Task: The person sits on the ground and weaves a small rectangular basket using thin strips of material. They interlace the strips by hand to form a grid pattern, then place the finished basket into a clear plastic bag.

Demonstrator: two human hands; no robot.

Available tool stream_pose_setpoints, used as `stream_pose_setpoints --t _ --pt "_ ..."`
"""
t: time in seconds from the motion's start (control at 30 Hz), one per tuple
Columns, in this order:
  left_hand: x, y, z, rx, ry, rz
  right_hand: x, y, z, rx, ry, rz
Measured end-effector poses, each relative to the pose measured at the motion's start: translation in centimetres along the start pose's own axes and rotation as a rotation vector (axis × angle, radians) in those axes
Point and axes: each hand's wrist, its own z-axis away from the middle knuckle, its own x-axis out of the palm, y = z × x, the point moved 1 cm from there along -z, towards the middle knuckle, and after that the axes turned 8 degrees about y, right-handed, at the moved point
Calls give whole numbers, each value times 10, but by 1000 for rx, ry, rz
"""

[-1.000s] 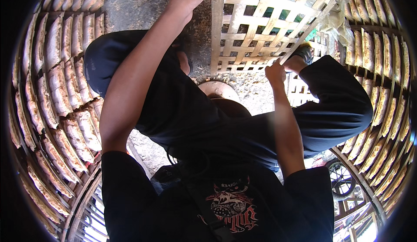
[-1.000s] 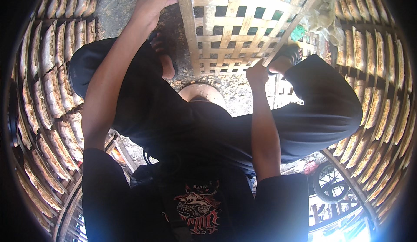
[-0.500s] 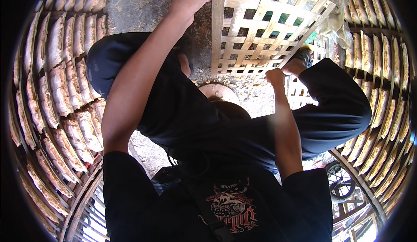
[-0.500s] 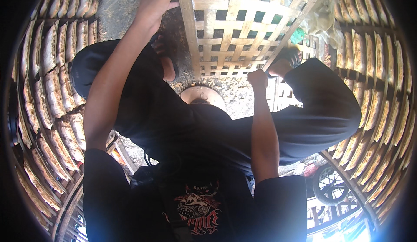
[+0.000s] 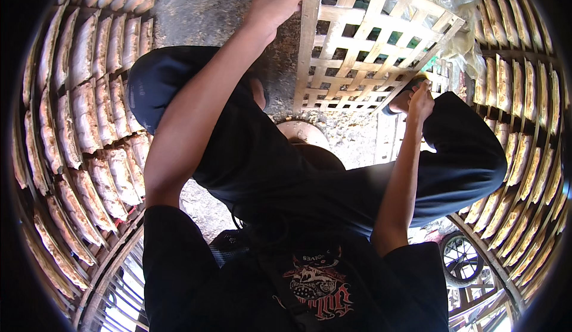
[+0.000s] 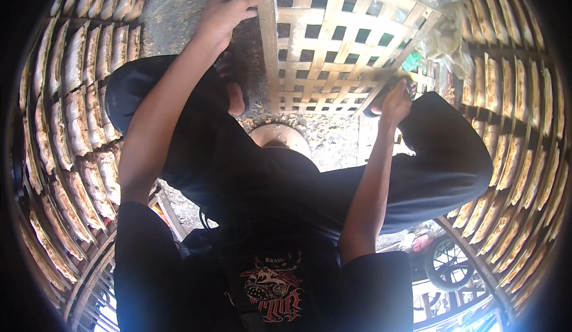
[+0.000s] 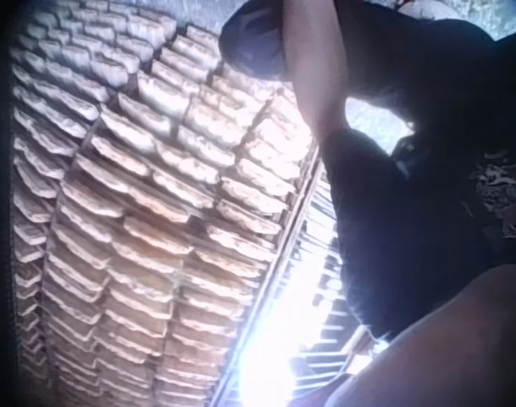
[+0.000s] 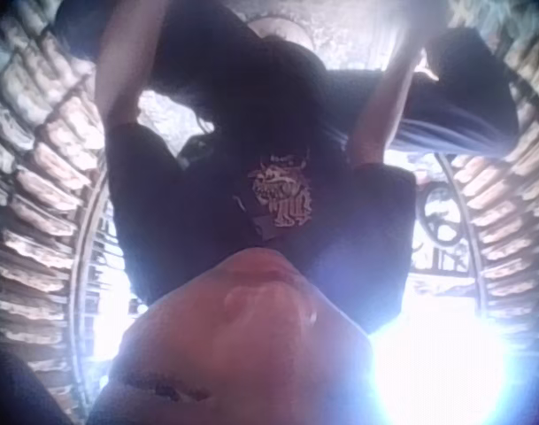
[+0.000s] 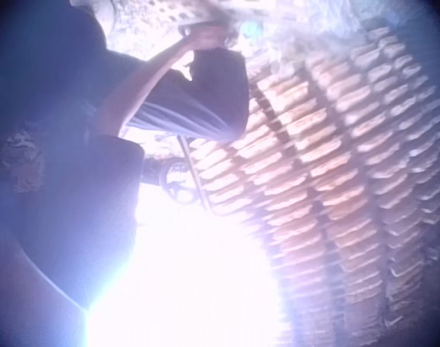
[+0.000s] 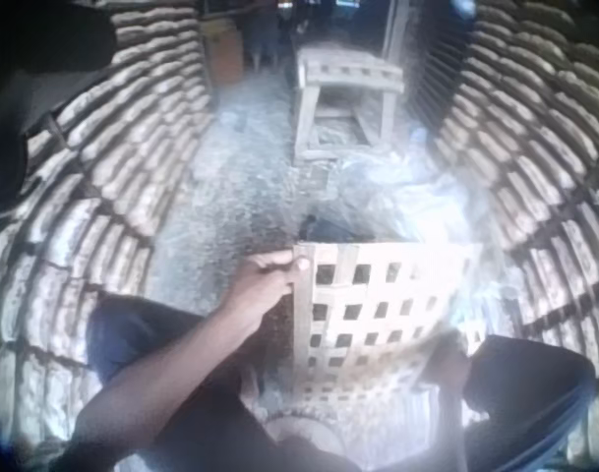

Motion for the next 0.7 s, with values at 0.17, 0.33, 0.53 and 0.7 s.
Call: stream_pose_setpoints --t 0.17,0.33,0.53,0.7 --pt "3 34 35 8 -115 -106 -24 -24 -4 616 -189 -569" --pt "-9 72 68 220 -670 -123 -101 -79 -6 1019 -448 -1058" --pt "-13 65 88 369 -1108 -47 -164 -61 -18 942 -696 -1032" --pt "-23 68 97 404 -1203 -75 -203 -15 -14 573 -848 -916"
